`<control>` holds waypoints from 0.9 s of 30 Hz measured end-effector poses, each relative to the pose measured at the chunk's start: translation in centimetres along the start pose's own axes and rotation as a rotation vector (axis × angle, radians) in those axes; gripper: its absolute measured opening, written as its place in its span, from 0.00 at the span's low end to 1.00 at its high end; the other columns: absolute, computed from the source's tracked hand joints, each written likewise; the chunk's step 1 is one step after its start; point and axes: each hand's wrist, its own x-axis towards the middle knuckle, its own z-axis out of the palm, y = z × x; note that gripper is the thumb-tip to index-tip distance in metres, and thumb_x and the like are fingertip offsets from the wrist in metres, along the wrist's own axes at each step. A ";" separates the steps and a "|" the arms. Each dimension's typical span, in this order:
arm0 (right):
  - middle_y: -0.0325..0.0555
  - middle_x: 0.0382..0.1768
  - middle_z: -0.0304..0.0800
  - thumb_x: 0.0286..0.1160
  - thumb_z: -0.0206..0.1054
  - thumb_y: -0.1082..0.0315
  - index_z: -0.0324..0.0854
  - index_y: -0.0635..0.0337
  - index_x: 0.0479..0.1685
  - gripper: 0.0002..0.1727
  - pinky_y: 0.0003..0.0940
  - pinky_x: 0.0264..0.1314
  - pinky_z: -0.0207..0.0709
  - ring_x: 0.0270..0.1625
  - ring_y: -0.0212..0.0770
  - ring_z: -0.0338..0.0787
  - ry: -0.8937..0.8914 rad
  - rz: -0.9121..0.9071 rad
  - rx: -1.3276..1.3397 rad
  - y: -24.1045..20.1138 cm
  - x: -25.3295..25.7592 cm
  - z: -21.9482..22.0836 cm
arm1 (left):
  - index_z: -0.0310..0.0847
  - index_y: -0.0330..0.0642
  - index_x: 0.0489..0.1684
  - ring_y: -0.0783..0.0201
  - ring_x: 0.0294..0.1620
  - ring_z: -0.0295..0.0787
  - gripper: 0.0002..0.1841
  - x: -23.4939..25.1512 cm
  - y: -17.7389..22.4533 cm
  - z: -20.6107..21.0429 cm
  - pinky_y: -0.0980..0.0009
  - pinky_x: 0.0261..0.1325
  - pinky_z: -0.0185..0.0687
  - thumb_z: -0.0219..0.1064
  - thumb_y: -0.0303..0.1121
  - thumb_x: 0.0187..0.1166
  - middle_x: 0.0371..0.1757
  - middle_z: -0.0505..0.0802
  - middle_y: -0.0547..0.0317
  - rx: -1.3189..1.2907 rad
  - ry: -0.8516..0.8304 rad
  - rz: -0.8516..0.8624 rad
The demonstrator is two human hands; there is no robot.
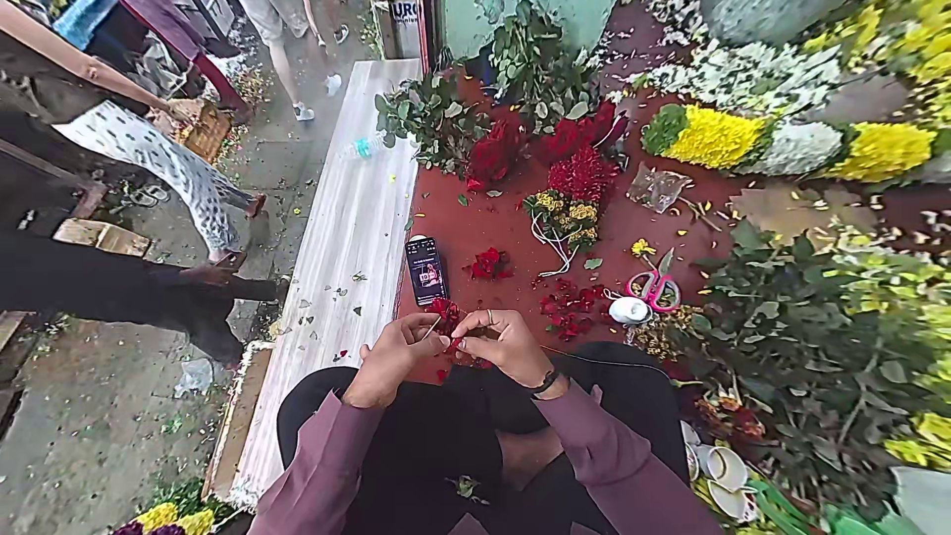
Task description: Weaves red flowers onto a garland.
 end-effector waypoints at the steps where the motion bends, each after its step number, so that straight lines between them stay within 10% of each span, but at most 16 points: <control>1: 0.50 0.39 0.95 0.71 0.72 0.78 0.89 0.70 0.46 0.08 0.34 0.40 0.92 0.36 0.40 0.94 -0.002 0.002 0.003 0.0 0.0 0.1 | 0.77 0.29 0.72 0.60 0.47 0.94 0.27 0.0 0.0 0.0 0.64 0.55 0.90 0.76 0.31 0.75 0.48 0.96 0.48 0.009 -0.004 -0.004; 9: 0.47 0.33 0.94 0.70 0.71 0.77 0.90 0.68 0.43 0.06 0.29 0.30 0.86 0.28 0.35 0.90 0.045 0.064 -0.020 0.1 -0.2 1.0 | 0.77 0.28 0.71 0.60 0.43 0.94 0.31 -0.2 0.1 0.2 0.63 0.51 0.92 0.79 0.28 0.67 0.44 0.96 0.49 0.044 0.001 -0.013; 16: 0.53 0.46 0.92 0.63 0.72 0.82 0.83 0.71 0.64 0.24 0.39 0.47 0.91 0.44 0.43 0.93 -0.144 0.033 0.084 0.4 0.2 0.2 | 0.79 0.29 0.69 0.60 0.43 0.94 0.28 -0.2 0.4 -0.1 0.64 0.49 0.91 0.77 0.27 0.68 0.45 0.97 0.48 0.020 0.045 -0.020; 27: 0.54 0.45 0.93 0.62 0.79 0.77 0.83 0.73 0.62 0.24 0.37 0.46 0.90 0.43 0.43 0.93 -0.021 -0.055 0.058 1.6 0.1 1.2 | 0.75 0.29 0.73 0.61 0.36 0.93 0.34 -0.1 0.0 0.1 0.65 0.43 0.91 0.80 0.28 0.63 0.39 0.96 0.53 0.102 0.097 0.055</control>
